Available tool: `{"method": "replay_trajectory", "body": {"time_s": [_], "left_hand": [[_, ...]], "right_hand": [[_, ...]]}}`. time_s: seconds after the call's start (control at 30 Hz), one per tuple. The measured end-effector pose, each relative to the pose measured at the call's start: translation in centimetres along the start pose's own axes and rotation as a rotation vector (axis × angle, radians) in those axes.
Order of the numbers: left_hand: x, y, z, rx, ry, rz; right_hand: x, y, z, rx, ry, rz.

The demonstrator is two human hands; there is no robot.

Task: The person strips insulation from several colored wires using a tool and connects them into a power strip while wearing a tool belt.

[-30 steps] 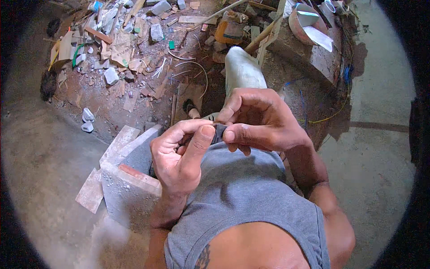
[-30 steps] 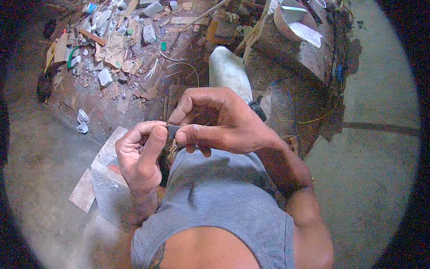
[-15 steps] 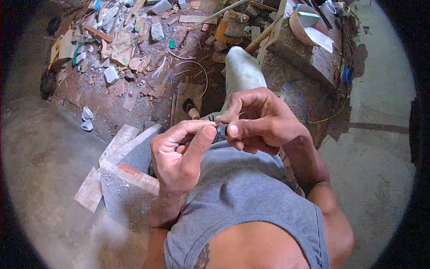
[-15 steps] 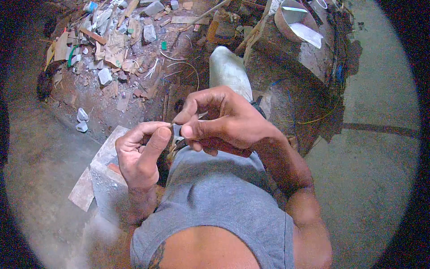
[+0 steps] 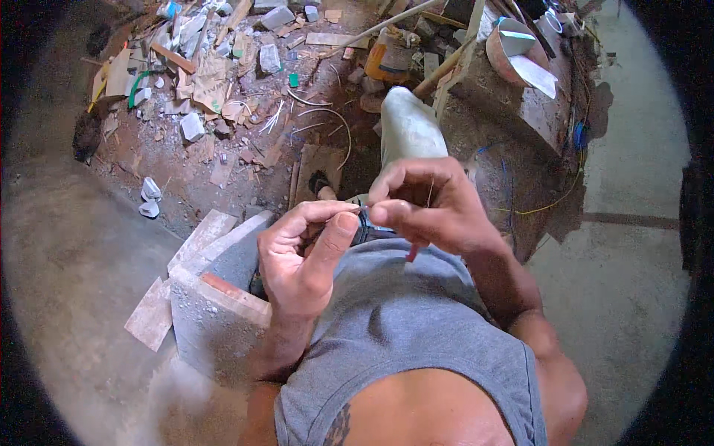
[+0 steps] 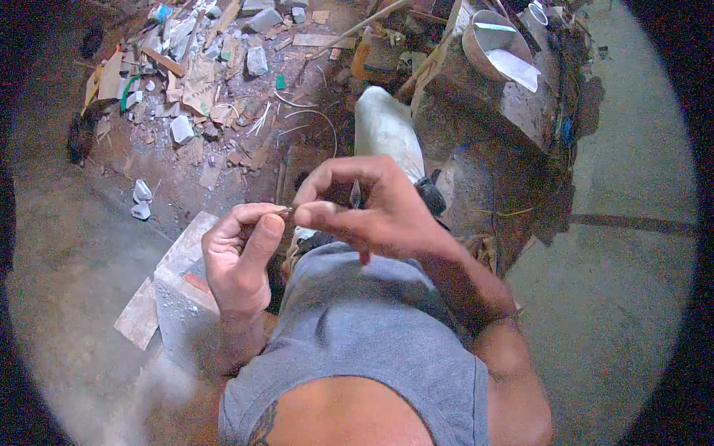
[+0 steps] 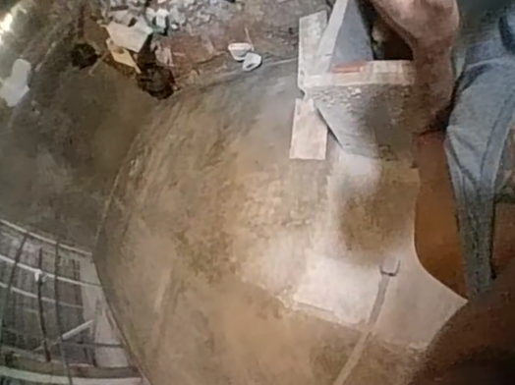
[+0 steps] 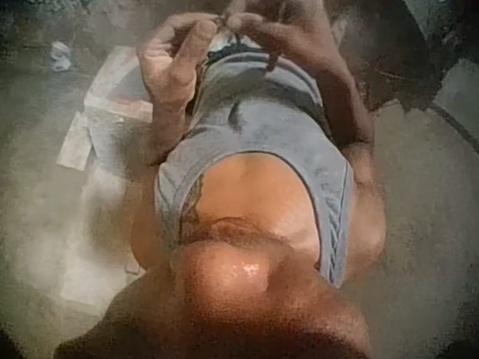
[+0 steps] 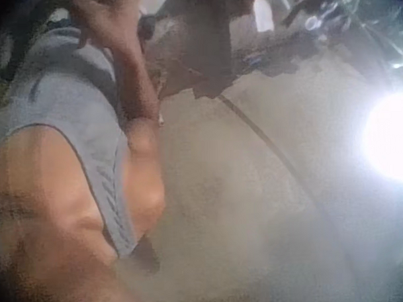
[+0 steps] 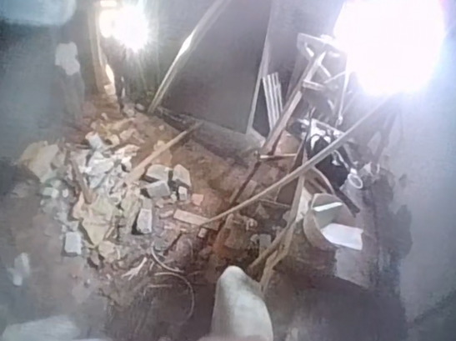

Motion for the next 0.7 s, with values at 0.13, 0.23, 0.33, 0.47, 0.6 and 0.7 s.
{"method": "replay_trajectory", "body": {"time_s": [0.13, 0.23, 0.33, 0.47, 0.6, 0.7], "left_hand": [[0.4, 0.9, 0.0, -0.002, 0.027, -0.031], [0.0, -0.4, -0.4, -0.177, 0.009, -0.199], [-0.3, -1.7, -0.4, -0.194, 0.008, -0.12], [0.1, -2.4, -0.4, -0.164, -0.006, -0.152], [-0.3, -3.2, 0.0, -0.025, 0.032, -0.133], [-1.3, -3.2, 0.7, 0.019, 0.128, -0.195]], "right_hand": [[0.0, -1.1, -1.0, 0.193, 0.061, 0.265], [-0.3, 0.7, -0.3, 0.154, 0.113, 0.324], [-1.1, 1.0, -0.1, 0.331, 0.199, 0.457], [-0.6, 0.0, -0.8, 0.585, 0.232, 0.702], [-0.6, -0.9, -1.0, 0.703, 0.239, 0.699], [-1.4, -0.8, -0.2, 0.663, 0.22, 0.583]]}}
Point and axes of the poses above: each hand's wrist, its own x-axis away from the middle knuckle, its own z-axis out of the back of the hand, y = z × x, the point moved 5 cm from there along -x, towards the middle knuckle, and after that the axes turned 9 degrees about -z, right-handed, at the moved point
